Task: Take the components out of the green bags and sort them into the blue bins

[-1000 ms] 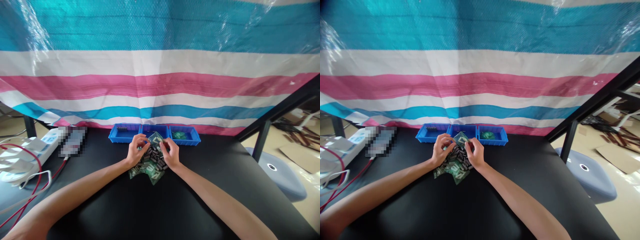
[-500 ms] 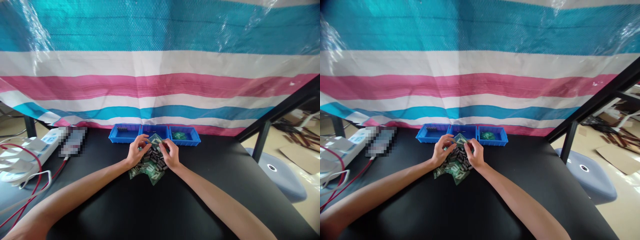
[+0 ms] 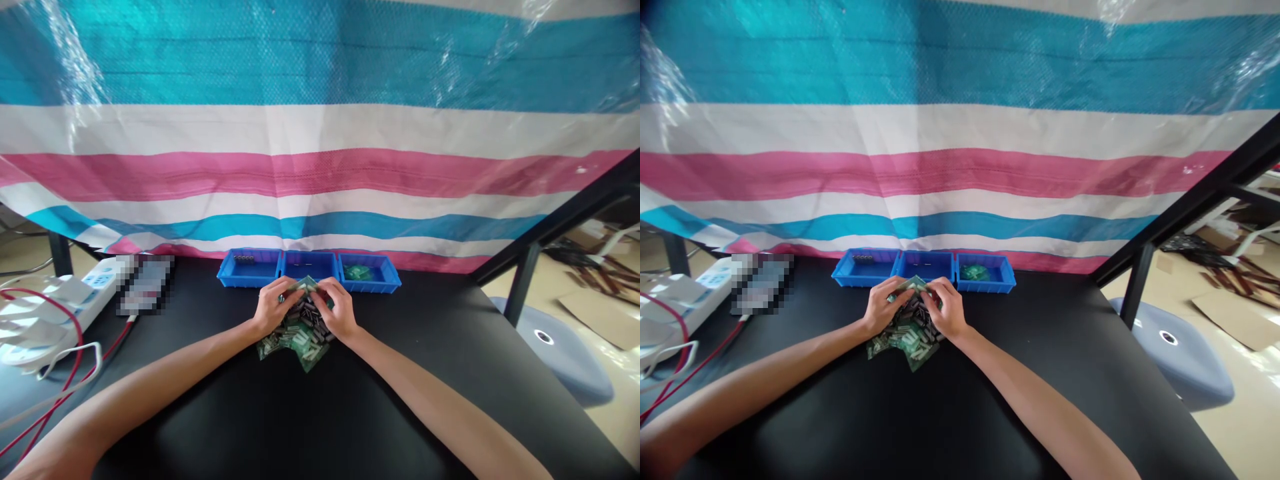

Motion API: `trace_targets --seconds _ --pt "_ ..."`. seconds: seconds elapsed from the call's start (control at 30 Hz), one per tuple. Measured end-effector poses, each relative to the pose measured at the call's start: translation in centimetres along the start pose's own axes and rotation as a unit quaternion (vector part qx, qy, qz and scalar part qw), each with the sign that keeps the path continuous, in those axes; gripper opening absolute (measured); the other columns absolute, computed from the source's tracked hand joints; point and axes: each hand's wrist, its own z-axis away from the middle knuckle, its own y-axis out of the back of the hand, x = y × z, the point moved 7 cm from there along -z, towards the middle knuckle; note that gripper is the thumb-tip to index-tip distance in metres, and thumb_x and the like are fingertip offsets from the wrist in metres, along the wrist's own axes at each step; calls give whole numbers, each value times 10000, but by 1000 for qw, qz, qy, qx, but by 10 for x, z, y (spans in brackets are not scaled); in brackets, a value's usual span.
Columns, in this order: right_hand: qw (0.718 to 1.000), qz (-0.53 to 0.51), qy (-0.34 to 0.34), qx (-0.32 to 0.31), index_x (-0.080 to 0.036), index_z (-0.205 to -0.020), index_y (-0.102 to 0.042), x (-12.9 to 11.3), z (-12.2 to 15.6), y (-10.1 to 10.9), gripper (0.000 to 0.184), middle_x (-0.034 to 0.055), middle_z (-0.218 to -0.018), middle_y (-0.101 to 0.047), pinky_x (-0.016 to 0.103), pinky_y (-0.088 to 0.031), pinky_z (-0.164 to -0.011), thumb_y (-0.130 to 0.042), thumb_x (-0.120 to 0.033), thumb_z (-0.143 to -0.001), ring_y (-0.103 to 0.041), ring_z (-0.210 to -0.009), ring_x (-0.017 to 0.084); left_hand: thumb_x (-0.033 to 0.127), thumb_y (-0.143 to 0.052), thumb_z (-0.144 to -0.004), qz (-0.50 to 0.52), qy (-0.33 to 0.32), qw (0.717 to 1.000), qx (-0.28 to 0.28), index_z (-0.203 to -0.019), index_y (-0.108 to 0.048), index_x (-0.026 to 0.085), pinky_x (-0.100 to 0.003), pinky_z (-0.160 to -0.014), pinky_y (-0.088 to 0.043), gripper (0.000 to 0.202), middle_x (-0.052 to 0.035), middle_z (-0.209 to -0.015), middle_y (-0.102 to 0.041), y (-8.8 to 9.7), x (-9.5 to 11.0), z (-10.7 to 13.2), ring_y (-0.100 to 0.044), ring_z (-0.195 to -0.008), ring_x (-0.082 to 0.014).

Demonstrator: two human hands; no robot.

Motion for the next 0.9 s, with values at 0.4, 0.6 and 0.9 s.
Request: trace_targets --seconds 0.4,0.6,0.9 --pt "993 55 -83 61 -193 -734 -570 -8 -25 31 211 -6 -640 -576 248 -425 -572 -551 -332 -893 -529 -571 137 342 -553 -904 127 99 986 49 -995 -524 204 -191 -485 -383 167 50 -643 -490 -2 -19 7 -476 -494 -74" --pt "936 309 -162 57 -198 -626 -589 13 -64 90 198 14 -561 -601 277 -385 -590 -610 -290 -800 -565 -560 179 273 -510 -921 139 88 986 32 -1030 -505 204 -193 -510 -385 129 41 -686 -493 -3 -17 6 -492 -529 -72" --pt "817 516 -222 -130 -152 -889 -697 24 -61 81 306 136 -820 -711 321 -426 -671 -489 -375 -916 -675 -799 275 244 -491 -892 189 81 978 30 -1045 -507 209 -211 -524 -381 158 47 -663 -467 -4 -19 8 -482 -531 -89"
